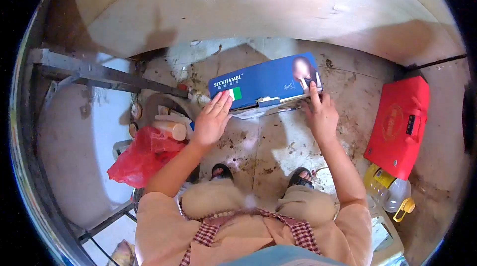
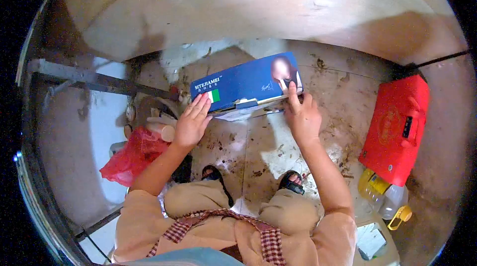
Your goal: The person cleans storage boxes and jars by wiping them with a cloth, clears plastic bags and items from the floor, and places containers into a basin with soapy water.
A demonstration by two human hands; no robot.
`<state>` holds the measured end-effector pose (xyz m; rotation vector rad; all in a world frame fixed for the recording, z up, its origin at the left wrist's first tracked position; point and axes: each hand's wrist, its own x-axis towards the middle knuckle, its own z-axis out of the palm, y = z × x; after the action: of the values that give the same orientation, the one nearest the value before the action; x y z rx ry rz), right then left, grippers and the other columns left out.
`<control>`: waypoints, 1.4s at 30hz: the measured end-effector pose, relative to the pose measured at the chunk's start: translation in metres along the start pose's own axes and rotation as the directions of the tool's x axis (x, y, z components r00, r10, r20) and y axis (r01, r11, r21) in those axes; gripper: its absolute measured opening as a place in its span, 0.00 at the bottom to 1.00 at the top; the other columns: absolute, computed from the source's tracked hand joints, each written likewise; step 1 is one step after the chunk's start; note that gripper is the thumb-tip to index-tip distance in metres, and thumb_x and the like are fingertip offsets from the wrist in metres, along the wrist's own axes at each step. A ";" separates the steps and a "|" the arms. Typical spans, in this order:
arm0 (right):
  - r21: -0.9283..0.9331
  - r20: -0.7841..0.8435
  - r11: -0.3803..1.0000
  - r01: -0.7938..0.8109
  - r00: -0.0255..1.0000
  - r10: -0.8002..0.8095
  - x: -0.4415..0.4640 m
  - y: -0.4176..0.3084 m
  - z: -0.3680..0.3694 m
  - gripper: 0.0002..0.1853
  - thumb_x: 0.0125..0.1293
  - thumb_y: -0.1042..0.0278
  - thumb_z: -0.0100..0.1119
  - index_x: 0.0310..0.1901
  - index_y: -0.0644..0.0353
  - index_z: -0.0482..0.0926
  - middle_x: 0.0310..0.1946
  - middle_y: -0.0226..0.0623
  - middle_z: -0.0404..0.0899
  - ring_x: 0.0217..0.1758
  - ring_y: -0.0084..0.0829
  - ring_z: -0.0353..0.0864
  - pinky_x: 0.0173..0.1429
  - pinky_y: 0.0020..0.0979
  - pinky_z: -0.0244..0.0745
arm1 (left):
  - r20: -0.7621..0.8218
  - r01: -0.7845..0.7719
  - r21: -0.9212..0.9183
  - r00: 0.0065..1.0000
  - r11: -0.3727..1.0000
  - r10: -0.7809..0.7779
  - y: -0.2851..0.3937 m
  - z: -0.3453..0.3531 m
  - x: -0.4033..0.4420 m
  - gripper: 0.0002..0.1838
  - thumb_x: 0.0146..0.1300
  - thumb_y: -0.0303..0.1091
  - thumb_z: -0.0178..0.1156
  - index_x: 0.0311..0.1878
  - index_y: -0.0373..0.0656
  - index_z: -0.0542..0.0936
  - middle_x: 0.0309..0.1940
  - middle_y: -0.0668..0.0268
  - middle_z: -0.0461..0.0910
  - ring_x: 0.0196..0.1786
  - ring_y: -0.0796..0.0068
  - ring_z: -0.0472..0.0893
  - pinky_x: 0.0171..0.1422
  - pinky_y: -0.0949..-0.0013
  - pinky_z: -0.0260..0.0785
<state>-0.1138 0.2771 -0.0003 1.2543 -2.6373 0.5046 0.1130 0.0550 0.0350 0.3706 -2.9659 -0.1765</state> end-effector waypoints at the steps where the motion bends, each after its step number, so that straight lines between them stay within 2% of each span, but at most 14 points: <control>1: -0.016 0.017 1.000 0.000 1.000 0.000 -0.002 0.000 0.002 0.40 0.51 0.62 0.65 0.67 0.41 0.59 0.36 0.41 0.72 0.32 0.40 0.75 0.33 0.37 0.75 | 0.003 0.007 0.035 1.000 0.999 -0.008 0.004 -0.002 0.001 0.31 0.55 0.43 0.63 0.61 0.40 0.70 0.64 0.62 0.67 0.66 0.63 0.66 0.66 0.56 0.61; 5: 0.019 -0.002 1.000 0.003 1.000 -0.003 -0.004 0.001 0.003 0.42 0.50 0.62 0.66 0.68 0.42 0.58 0.35 0.41 0.70 0.33 0.40 0.75 0.32 0.36 0.75 | 0.056 -0.032 -0.030 0.998 0.999 0.034 0.039 -0.029 0.047 0.32 0.54 0.46 0.64 0.60 0.39 0.71 0.64 0.59 0.67 0.64 0.59 0.68 0.67 0.54 0.59; 8: 0.036 0.006 0.999 -0.002 1.000 0.002 -0.001 0.002 -0.001 0.41 0.50 0.62 0.67 0.67 0.45 0.59 0.36 0.40 0.71 0.35 0.40 0.76 0.34 0.36 0.75 | -0.063 -0.183 -0.178 0.983 0.967 0.175 0.069 -0.009 0.091 0.30 0.54 0.45 0.64 0.57 0.39 0.73 0.62 0.59 0.68 0.64 0.58 0.69 0.66 0.54 0.61; 20: 0.265 0.242 0.950 -0.167 0.965 0.103 0.019 0.007 -0.042 0.31 0.52 0.59 0.67 0.60 0.41 0.69 0.35 0.38 0.76 0.33 0.42 0.80 0.37 0.37 0.75 | -0.262 -0.144 -0.191 0.961 0.971 0.090 0.081 0.021 0.087 0.18 0.54 0.36 0.64 0.48 0.39 0.80 0.53 0.58 0.77 0.56 0.60 0.76 0.60 0.65 0.69; 25: 0.200 -0.126 0.979 -0.027 0.991 0.053 0.006 0.009 -0.002 0.30 0.51 0.63 0.67 0.58 0.40 0.72 0.34 0.35 0.75 0.36 0.38 0.77 0.37 0.37 0.75 | -0.310 -0.153 0.086 0.935 0.984 0.172 0.093 0.031 0.088 0.20 0.54 0.39 0.64 0.49 0.39 0.79 0.53 0.59 0.77 0.56 0.61 0.77 0.56 0.65 0.71; 26: 0.181 -0.102 0.982 -0.049 0.992 0.068 0.005 0.010 0.001 0.30 0.51 0.63 0.67 0.59 0.40 0.71 0.34 0.36 0.75 0.36 0.39 0.77 0.37 0.37 0.75 | -0.319 -0.149 0.154 0.928 0.977 0.192 0.094 0.038 0.087 0.21 0.54 0.39 0.64 0.49 0.38 0.79 0.53 0.59 0.78 0.55 0.61 0.77 0.56 0.65 0.72; 29: 0.135 0.044 0.986 -0.098 0.995 0.092 0.011 0.007 -0.004 0.31 0.52 0.62 0.67 0.60 0.38 0.70 0.36 0.38 0.76 0.37 0.40 0.78 0.39 0.37 0.75 | -0.314 -0.149 0.158 0.930 0.976 0.192 0.085 0.055 0.093 0.24 0.53 0.40 0.64 0.53 0.40 0.77 0.57 0.58 0.74 0.60 0.60 0.73 0.61 0.60 0.67; 32: 0.183 0.229 0.972 -0.146 0.968 0.102 0.022 0.018 -0.022 0.31 0.53 0.61 0.66 0.61 0.38 0.69 0.40 0.41 0.77 0.41 0.42 0.79 0.41 0.37 0.76 | -0.008 -0.171 -0.125 0.985 0.977 0.172 0.072 0.007 0.095 0.34 0.49 0.43 0.68 0.60 0.44 0.72 0.65 0.53 0.64 0.66 0.55 0.65 0.66 0.48 0.58; 33: 0.266 0.230 0.952 -0.154 0.969 0.093 0.022 0.021 -0.033 0.31 0.54 0.60 0.66 0.61 0.38 0.69 0.42 0.41 0.77 0.42 0.43 0.79 0.42 0.37 0.76 | 0.085 -0.108 -0.212 0.988 0.971 0.129 0.061 -0.009 0.087 0.42 0.44 0.46 0.71 0.65 0.52 0.67 0.70 0.53 0.52 0.71 0.50 0.55 0.69 0.42 0.49; 34: 0.350 0.235 0.922 -0.166 0.968 0.085 0.021 0.023 -0.041 0.31 0.54 0.60 0.66 0.61 0.37 0.69 0.43 0.42 0.78 0.44 0.44 0.79 0.43 0.37 0.76 | 0.191 0.034 -0.084 0.981 0.996 -0.017 0.058 -0.030 0.083 0.52 0.37 0.51 0.75 0.69 0.55 0.62 0.72 0.51 0.48 0.72 0.46 0.51 0.70 0.41 0.46; 35: 0.420 0.209 0.870 -0.257 0.961 0.183 0.020 0.024 -0.044 0.26 0.56 0.64 0.65 0.58 0.51 0.73 0.41 0.44 0.79 0.44 0.40 0.80 0.50 0.33 0.75 | 0.141 0.061 -0.023 0.988 0.998 -0.057 0.042 -0.033 0.077 0.55 0.34 0.50 0.76 0.69 0.55 0.60 0.70 0.50 0.51 0.70 0.45 0.53 0.69 0.43 0.48; 36: 0.477 0.154 0.843 -0.249 0.968 0.198 0.024 0.016 -0.057 0.24 0.56 0.65 0.65 0.56 0.53 0.74 0.41 0.43 0.79 0.44 0.39 0.80 0.50 0.33 0.74 | 0.092 0.096 0.033 0.991 0.995 -0.098 0.028 -0.033 0.071 0.57 0.32 0.50 0.76 0.70 0.55 0.58 0.68 0.48 0.53 0.69 0.45 0.54 0.69 0.44 0.49; 39: 0.682 -0.027 0.713 -0.160 0.970 0.243 0.037 -0.034 -0.093 0.17 0.57 0.68 0.63 0.49 0.58 0.77 0.41 0.40 0.77 0.45 0.35 0.79 0.51 0.33 0.73 | 0.236 0.201 -0.115 0.957 0.973 -0.170 0.012 -0.023 0.069 0.58 0.33 0.47 0.75 0.70 0.46 0.56 0.62 0.48 0.60 0.63 0.49 0.61 0.66 0.49 0.52; 42: 0.443 -0.109 0.891 0.096 0.993 -0.053 0.051 -0.101 -0.082 0.14 0.56 0.66 0.61 0.44 0.56 0.75 0.45 0.42 0.74 0.46 0.45 0.74 0.48 0.41 0.72 | 0.090 0.217 -0.113 0.974 0.969 -0.208 0.040 -0.018 0.064 0.55 0.35 0.44 0.73 0.68 0.34 0.57 0.57 0.51 0.65 0.58 0.53 0.65 0.63 0.55 0.54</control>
<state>-0.0658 0.2118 0.1134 1.3984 -2.4596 1.1812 0.0450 0.0754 0.0668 0.6804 -2.9656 -0.4041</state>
